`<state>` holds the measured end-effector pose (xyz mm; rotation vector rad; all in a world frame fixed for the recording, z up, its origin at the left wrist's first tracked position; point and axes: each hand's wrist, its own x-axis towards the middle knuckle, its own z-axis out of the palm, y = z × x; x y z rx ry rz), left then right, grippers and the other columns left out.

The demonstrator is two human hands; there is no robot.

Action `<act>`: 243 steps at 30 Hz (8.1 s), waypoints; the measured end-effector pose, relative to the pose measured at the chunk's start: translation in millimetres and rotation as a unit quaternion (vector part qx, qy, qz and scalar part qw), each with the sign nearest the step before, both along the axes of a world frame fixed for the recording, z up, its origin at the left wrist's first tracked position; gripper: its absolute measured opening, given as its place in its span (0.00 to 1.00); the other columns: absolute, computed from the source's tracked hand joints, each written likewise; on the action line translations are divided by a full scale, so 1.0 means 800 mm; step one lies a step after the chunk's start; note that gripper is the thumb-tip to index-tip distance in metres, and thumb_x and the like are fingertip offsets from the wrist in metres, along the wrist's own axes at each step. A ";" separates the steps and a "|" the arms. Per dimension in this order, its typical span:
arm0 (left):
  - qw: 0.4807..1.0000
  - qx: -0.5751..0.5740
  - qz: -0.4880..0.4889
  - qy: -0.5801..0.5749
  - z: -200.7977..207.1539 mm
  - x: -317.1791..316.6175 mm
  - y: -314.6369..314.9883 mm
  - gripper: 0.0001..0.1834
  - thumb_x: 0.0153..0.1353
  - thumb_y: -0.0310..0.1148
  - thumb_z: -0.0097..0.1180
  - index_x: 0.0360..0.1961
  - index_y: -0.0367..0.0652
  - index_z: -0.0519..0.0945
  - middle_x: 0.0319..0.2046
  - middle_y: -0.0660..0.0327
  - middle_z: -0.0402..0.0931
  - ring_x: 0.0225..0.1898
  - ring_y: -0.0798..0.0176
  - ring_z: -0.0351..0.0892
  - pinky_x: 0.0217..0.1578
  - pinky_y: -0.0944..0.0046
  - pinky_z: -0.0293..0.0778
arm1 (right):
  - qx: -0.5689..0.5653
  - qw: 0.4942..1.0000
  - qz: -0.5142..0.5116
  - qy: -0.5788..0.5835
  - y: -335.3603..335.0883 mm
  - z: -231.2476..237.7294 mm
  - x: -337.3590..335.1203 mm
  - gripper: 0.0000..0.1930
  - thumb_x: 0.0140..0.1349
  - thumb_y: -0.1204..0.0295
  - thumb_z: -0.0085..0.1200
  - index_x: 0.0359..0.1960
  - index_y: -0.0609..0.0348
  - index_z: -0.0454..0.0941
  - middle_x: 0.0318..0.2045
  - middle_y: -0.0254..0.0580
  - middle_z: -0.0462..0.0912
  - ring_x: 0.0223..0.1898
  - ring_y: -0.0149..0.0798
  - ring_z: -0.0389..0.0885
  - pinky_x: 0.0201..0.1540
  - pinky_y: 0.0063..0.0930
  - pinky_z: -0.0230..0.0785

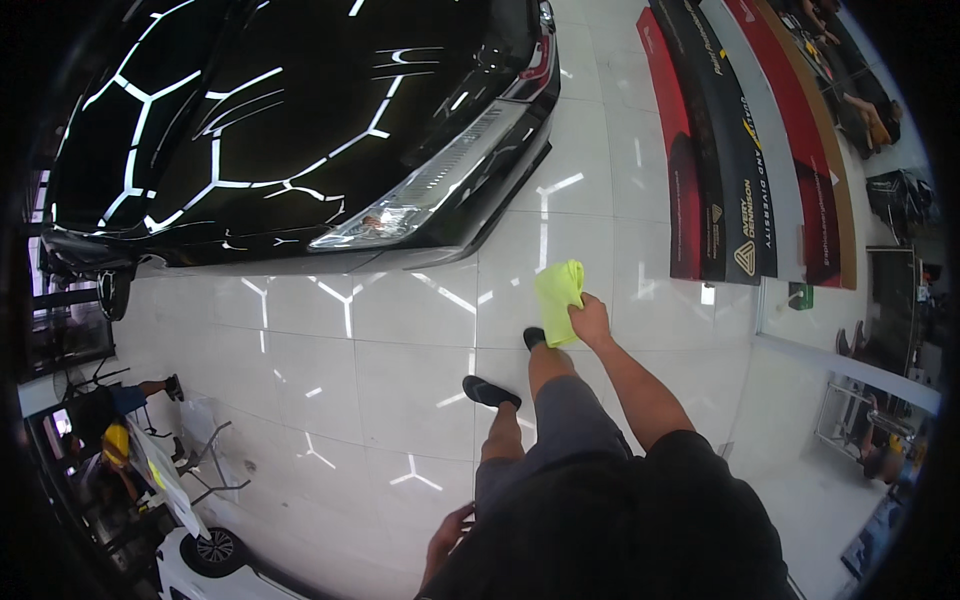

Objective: The person wipes the exterior body panels of a black car and the glass of its headlight with a yellow cloth, moving between different sections of the vehicle.

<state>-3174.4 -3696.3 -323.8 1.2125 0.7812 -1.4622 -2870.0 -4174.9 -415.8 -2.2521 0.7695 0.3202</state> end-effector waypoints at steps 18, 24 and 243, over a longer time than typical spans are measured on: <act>0.955 0.218 -0.196 -0.042 -0.167 0.277 -0.242 0.52 0.66 0.61 0.52 0.73 0.27 0.49 0.61 0.33 0.70 0.63 0.37 0.71 0.61 0.55 0.70 | 0.402 0.859 -0.316 0.016 -0.142 -0.241 0.177 0.17 0.62 0.76 0.47 0.51 0.73 0.75 0.44 0.48 0.82 0.45 0.42 0.82 0.51 0.37 0.73; 0.889 0.276 -0.365 0.016 -0.264 0.339 -0.347 0.62 0.58 0.65 0.57 0.72 0.24 0.42 0.65 0.27 0.59 0.65 0.29 0.65 0.63 0.41 0.66 | 0.509 0.739 -0.438 -0.051 -0.156 -0.325 0.284 0.18 0.65 0.72 0.45 0.55 0.66 0.72 0.47 0.43 0.79 0.49 0.41 0.80 0.54 0.36 0.73; 0.751 0.523 0.385 -0.118 -0.116 -1.377 3.604 0.20 0.51 0.37 0.68 0.37 0.28 0.83 0.32 0.42 0.84 0.36 0.42 0.85 0.38 0.47 0.77 | 0.022 0.802 0.549 0.234 3.895 0.011 -0.946 0.17 0.60 0.64 0.55 0.48 0.61 0.81 0.31 0.46 0.86 0.27 0.39 0.86 0.26 0.34 0.79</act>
